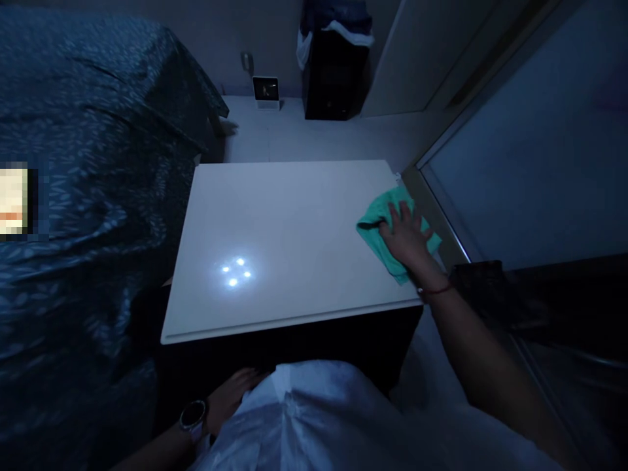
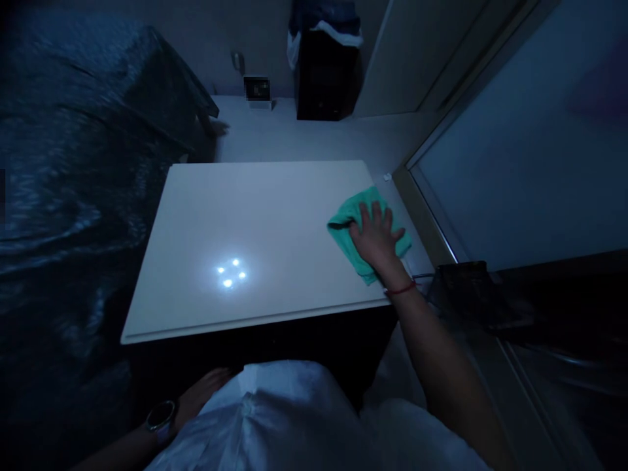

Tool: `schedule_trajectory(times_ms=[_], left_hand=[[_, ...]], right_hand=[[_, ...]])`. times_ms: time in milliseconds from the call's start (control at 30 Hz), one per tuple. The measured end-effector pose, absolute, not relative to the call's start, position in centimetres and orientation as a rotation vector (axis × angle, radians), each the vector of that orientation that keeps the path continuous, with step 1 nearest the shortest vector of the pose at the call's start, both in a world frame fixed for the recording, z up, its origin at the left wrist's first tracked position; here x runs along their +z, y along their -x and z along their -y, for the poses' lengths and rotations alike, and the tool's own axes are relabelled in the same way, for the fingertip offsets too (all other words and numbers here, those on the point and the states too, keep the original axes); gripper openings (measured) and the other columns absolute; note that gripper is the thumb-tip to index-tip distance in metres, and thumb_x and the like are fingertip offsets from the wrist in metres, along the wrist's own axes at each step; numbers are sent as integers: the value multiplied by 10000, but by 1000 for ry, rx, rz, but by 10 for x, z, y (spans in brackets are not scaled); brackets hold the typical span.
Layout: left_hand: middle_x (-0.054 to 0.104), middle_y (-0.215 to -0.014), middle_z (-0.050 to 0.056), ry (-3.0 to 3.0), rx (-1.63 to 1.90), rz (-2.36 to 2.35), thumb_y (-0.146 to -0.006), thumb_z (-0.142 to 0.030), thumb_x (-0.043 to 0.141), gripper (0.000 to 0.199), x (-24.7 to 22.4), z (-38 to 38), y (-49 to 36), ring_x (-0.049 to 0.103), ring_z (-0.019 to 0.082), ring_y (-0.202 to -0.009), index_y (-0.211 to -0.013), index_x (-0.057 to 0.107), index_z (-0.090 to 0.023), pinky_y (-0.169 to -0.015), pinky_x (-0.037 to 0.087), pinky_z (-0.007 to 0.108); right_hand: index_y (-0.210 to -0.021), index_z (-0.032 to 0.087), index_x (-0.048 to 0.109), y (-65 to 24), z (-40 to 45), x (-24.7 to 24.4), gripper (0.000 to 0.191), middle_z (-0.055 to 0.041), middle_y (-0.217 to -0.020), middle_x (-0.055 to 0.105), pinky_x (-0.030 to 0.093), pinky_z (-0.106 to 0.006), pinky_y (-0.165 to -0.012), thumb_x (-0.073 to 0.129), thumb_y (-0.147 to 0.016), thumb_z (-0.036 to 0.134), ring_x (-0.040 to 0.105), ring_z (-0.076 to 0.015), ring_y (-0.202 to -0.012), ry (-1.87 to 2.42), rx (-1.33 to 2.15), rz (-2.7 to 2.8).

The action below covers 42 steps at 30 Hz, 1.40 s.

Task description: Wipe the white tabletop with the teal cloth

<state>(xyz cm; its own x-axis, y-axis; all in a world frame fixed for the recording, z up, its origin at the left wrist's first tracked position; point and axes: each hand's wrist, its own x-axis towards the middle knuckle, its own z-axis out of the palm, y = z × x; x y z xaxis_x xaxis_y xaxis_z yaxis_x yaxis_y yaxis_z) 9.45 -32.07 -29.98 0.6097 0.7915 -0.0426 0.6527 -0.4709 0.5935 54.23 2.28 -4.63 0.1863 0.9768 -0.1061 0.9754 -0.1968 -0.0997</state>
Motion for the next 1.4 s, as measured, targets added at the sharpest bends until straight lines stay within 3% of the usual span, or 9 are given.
schedule_trajectory(times_ms=[100, 200, 400, 567, 733, 967, 1167, 1300, 1400], left_hand=[[856, -1288, 156, -2282, 358, -1152, -1152, -686, 36, 963, -307, 323, -93, 836, 333, -1183, -1460, 833, -242, -1114, 661, 422], [860, -1277, 152, -2281, 365, -1154, -1157, -678, 41, 948, -313, 325, -92, 840, 330, -1176, -1449, 841, -261, -1107, 667, 416], [865, -1262, 151, -2277, 379, -1191, -1172, -648, 68, 905, -320, 329, -92, 849, 329, -1169, -1448, 844, -274, -1125, 663, 433], [859, -1265, 166, -2283, 348, -1199, -1153, -673, 42, 956, -323, 331, -90, 849, 347, -1154, -1425, 857, -254, -1096, 675, 434], [854, -1299, 155, -2291, 305, -1148, -1134, -710, -14, 1035, -312, 325, -85, 840, 310, -1195, -1417, 859, -232, -1120, 651, 364], [855, -1288, 165, -2252, 290, -1147, -1135, -731, 50, 991, -301, 319, -88, 841, 334, -1174, -1392, 872, -241, -1103, 663, 396], [853, -1302, 149, -2212, 330, -1177, -1135, -718, 71, 952, -304, 322, -94, 834, 341, -1185, -1450, 841, -256, -1145, 643, 419], [863, -1258, 170, -2207, 353, -1190, -1130, -709, 48, 972, -307, 324, -98, 835, 352, -1176, -1445, 841, -244, -1114, 663, 430], [855, -1286, 180, -2210, 362, -1175, -1136, -705, 65, 955, -306, 324, -96, 832, 360, -1190, -1461, 831, -237, -1130, 654, 431]], right_hand=[[-1821, 156, 374, -546, -7, -53, 705, -259, -1900, 255, 380, -914, -1207, 332, -1171, 423, 313, -543, -1712, 2500, 157, 1837], [-1831, 150, 348, -501, -1, -53, 727, -274, -1901, 239, 297, -954, -1215, 359, -1171, 455, 235, -567, -1733, 2428, 184, 1974], [-1840, 219, 343, -343, 11, -43, 833, -218, -1931, 176, 173, -903, -1309, 515, -1126, 612, 123, -546, -1770, 1728, 438, 2565], [-1795, 170, 422, -238, 46, -43, 864, -251, -1904, 242, 262, -887, -1281, 429, -1104, 687, 197, -571, -1744, 968, 440, 2842], [-1740, 281, 529, -230, 67, -40, 675, -114, -1883, 376, 368, -830, -1274, 437, -1125, 545, 308, -481, -1731, 542, 256, 2986], [-1801, 317, 444, -379, 30, -39, 722, -104, -1914, 288, 238, -876, -1327, 583, -1112, 480, 225, -495, -1764, 1328, 444, 2789], [-1825, 224, 381, -540, 34, -46, 705, -170, -1920, 254, 326, -896, -1271, 420, -1132, 346, 240, -488, -1763, 2378, 241, 2104], [-1823, 145, 381, -543, 55, -50, 705, -244, -1906, 245, 363, -884, -1253, 316, -1164, 386, 253, -532, -1747, 2564, 156, 1833], [-1820, 165, 399, -482, 66, -48, 716, -252, -1895, 270, 310, -901, -1268, 400, -1145, 403, 253, -545, -1744, 2443, 171, 2016]])
